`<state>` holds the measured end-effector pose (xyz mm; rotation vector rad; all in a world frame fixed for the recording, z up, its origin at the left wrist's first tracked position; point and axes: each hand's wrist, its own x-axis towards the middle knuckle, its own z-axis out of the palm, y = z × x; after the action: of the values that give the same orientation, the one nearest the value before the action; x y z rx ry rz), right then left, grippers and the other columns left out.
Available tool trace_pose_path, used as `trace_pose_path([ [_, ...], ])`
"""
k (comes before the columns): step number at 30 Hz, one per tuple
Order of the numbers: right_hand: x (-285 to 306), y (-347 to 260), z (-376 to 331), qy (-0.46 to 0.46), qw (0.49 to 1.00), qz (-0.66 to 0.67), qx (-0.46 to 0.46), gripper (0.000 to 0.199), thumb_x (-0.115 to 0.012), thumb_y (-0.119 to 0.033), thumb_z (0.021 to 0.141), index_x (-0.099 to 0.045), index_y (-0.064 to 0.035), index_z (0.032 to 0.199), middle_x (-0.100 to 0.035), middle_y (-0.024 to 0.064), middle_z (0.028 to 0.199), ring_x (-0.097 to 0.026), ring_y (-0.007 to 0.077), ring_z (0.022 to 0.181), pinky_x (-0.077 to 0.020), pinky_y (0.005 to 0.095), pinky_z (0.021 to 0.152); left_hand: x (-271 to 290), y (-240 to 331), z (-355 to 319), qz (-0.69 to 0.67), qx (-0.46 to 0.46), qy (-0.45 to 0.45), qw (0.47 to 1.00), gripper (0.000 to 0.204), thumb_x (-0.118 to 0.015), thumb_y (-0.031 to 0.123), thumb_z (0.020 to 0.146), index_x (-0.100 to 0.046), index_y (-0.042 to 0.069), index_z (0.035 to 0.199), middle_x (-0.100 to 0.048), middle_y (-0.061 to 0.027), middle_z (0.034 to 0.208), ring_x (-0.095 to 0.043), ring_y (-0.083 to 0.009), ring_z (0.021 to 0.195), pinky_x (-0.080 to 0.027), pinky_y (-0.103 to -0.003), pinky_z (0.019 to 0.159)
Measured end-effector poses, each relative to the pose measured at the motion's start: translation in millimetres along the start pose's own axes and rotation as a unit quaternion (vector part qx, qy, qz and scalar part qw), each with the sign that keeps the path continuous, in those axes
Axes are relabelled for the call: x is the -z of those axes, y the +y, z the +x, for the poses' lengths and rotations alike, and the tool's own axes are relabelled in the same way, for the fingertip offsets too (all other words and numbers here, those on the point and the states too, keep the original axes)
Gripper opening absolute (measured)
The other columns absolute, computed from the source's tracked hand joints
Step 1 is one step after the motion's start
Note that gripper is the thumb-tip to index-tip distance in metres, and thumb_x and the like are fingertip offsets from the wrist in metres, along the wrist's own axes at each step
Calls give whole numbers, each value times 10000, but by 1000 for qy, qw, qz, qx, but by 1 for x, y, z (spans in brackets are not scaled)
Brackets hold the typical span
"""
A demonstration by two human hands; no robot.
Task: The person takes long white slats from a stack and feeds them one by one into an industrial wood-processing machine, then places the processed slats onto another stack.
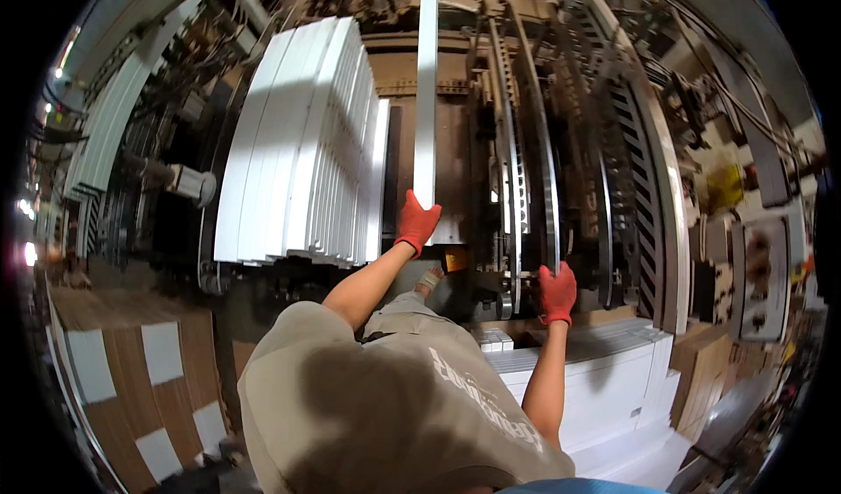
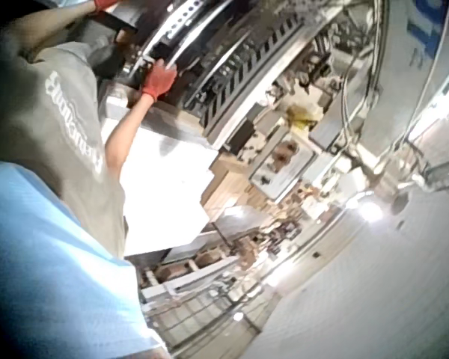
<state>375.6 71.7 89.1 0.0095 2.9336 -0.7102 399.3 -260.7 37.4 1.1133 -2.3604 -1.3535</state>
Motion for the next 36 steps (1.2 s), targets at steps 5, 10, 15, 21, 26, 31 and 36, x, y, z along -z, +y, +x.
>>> trace_pose_path([
  [5,-21,27,5,9,915,-343,212,113,-550,-154,854,-645,-104,893,-619,93,949,-596,257,915,-503,397,747,-9,-73,40,64,143,48,987,464,-659,324,733,-528,-23,1012,-622,-274,1001,-582,-443,976,-470,-480,832],
  [10,-27,57,6,-2,882,-383,275,211,-575,-137,821,-621,-95,1023,-611,112,1028,-574,271,998,-465,412,864,-14,-131,48,108,260,23,959,488,-639,329,721,-509,12,1069,-635,-252,1034,-600,-416,1005,-471,-473,867],
  [15,-31,107,-20,-11,961,-194,195,324,-580,-111,813,-602,-65,1133,-599,127,1154,-547,303,1103,-416,399,960,-30,-179,60,153,265,4,952,510,-664,367,742,-504,77,1129,-653,-205,1029,-612,-387,995,-483,-463,840],
  [21,-12,48,4,-74,946,-273,161,345,-536,-242,878,-577,-154,1208,-582,95,1197,-567,251,1029,-443,411,884,-48,-250,79,153,300,35,941,537,-616,329,746,-489,85,1208,-628,-201,1104,-597,-374,1037,-476,-468,860],
  [26,-14,57,-11,-37,974,-186,128,416,-582,-210,830,-558,-126,1237,-563,120,1227,-519,299,1119,-384,432,975,-69,-278,75,305,375,157,861,533,-598,242,722,-490,86,1220,-545,-182,1168,-548,-369,1056,-466,-486,825],
  [31,-8,78,-20,-117,911,-342,199,437,-584,-94,768,-586,-86,1205,-604,107,1201,-526,308,1167,-325,497,1044,-76,-269,72,463,140,-126,866,351,-521,221,829,-544,113,1163,-499,-105,1253,-456,-294,1180,-344,-517,944],
  [36,-3,70,-11,-109,896,-372,217,454,-602,-112,768,-577,-106,1221,-597,103,1205,-524,308,1158,-335,478,1038,-85,-281,81,543,45,-387,744,422,-496,302,848,-523,103,1219,-473,-110,1307,-439,-287,1222,-324,-491,988],
])
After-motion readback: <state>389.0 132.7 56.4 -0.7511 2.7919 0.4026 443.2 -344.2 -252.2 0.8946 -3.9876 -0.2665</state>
